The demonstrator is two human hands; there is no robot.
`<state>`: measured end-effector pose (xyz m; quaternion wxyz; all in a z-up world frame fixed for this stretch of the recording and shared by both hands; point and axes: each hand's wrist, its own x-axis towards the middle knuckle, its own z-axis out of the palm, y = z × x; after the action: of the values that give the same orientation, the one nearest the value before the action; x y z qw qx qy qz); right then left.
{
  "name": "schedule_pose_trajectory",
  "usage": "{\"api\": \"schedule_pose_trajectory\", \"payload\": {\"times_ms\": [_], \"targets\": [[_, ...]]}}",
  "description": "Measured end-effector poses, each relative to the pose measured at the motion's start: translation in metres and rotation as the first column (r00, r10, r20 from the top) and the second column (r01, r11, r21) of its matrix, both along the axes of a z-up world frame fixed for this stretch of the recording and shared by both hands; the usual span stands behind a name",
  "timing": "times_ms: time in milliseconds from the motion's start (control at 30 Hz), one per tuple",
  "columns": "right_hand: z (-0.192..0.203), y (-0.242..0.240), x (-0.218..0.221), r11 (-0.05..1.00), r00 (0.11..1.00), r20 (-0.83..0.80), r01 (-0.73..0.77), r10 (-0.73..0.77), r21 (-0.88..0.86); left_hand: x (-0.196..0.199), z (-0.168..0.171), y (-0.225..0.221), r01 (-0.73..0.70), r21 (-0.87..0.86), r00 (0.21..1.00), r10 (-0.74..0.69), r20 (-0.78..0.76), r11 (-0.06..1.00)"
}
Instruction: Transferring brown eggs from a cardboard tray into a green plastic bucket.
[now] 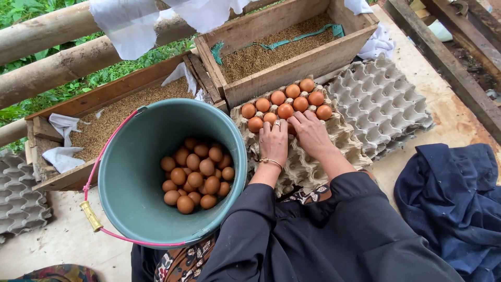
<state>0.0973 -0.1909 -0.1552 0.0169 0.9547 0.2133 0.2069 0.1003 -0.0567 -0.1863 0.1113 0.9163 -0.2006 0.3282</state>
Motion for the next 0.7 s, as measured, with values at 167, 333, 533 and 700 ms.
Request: {"api": "schedule_pose_trajectory", "payload": {"times_ms": [167, 333, 533, 700], "targets": [[-0.011, -0.01, 0.009, 1.0, 0.983, -0.181, -0.001, -0.004, -0.029, -0.003, -0.004, -0.007, -0.062, -0.03, 0.99, 0.065, 0.125, 0.998], [-0.016, -0.018, 0.011, 0.986, 0.984, -0.133, -0.1, 0.118, 0.132, -0.055, 0.07, -0.002, 0.096, -0.257, 0.994, -0.105, -0.022, 0.962], [0.015, -0.013, -0.002, 0.751, 0.978, -0.164, 0.011, 0.13, 0.66, -0.107, 0.191, 0.09, 0.229, -0.525, 0.902, -0.381, -0.201, 0.82], [0.093, 0.036, -0.015, 0.578, 0.98, -0.114, -0.003, 0.166, 0.816, -0.054, 0.132, 0.215, 0.065, -0.337, 0.788, -0.256, -0.559, 0.939]]}}
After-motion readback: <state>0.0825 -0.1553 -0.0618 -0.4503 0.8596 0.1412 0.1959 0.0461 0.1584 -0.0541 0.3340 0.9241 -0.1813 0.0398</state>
